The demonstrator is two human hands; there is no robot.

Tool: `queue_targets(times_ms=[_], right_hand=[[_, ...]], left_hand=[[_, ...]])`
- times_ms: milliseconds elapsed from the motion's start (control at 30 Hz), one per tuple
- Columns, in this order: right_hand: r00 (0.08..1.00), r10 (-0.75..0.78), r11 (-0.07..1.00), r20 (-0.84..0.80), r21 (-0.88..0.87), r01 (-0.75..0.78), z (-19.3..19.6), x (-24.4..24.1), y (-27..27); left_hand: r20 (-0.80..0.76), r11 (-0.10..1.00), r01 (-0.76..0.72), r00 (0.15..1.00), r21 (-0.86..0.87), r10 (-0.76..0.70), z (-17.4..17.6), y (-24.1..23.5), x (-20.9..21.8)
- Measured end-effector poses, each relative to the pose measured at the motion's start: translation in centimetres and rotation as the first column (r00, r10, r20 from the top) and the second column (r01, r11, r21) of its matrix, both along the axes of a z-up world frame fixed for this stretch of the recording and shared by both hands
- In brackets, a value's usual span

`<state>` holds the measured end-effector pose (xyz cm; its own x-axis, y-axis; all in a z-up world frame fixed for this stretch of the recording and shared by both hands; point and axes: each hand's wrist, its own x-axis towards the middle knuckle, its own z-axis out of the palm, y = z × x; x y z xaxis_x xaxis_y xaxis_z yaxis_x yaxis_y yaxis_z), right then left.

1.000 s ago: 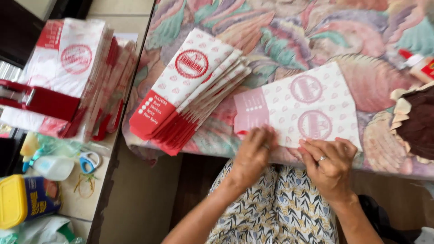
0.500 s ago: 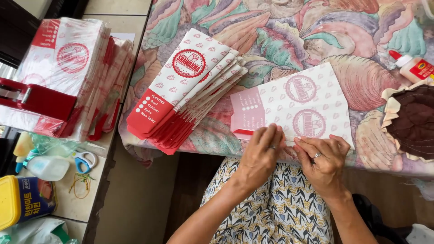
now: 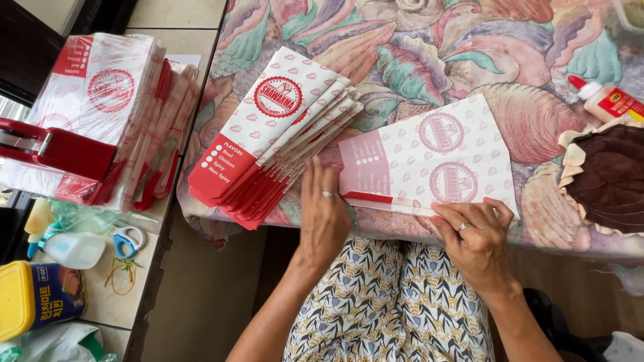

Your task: Manually folding and assembling paper food packaging units by pressing edges together.

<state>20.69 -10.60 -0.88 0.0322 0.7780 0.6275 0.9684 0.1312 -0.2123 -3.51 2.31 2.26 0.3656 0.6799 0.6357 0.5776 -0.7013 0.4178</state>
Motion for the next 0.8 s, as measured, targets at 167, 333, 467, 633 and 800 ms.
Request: queue_targets(times_ms=[167, 333, 467, 633, 800], right_hand=[[0.998, 0.027, 0.998, 0.059, -0.059, -0.023, 1.1, 0.5, 1.1], [0.979, 0.101, 0.991, 0.175, -0.105, -0.083, 2.9, 1.2, 2.4], [0.964, 0.148, 0.982, 0.223, -0.152, -0.115, 4.1, 0.9, 3.0], [0.96, 0.115, 0.982, 0.256, -0.174, -0.071, 3.9, 1.5, 4.5], [0.984, 0.14, 0.963, 0.111, -0.247, -0.11, 4.6, 1.5, 5.6]], left_hand=[[-0.019, 0.947, 0.206, 0.978, 0.245, -0.207, -4.2, -3.8, 4.3], [-0.037, 0.953, 0.245, 0.969, 0.178, -0.243, -5.7, -4.8, 5.4], [-0.035, 0.93, 0.265, 0.964, 0.254, -0.265, -5.5, -4.7, 4.9], [-0.08, 0.948, 0.275, 0.961, 0.158, -0.266, -4.2, -4.5, 5.0], [-0.117, 0.935, 0.268, 0.947, -0.233, -0.3, 1.2, -3.5, 5.4]])
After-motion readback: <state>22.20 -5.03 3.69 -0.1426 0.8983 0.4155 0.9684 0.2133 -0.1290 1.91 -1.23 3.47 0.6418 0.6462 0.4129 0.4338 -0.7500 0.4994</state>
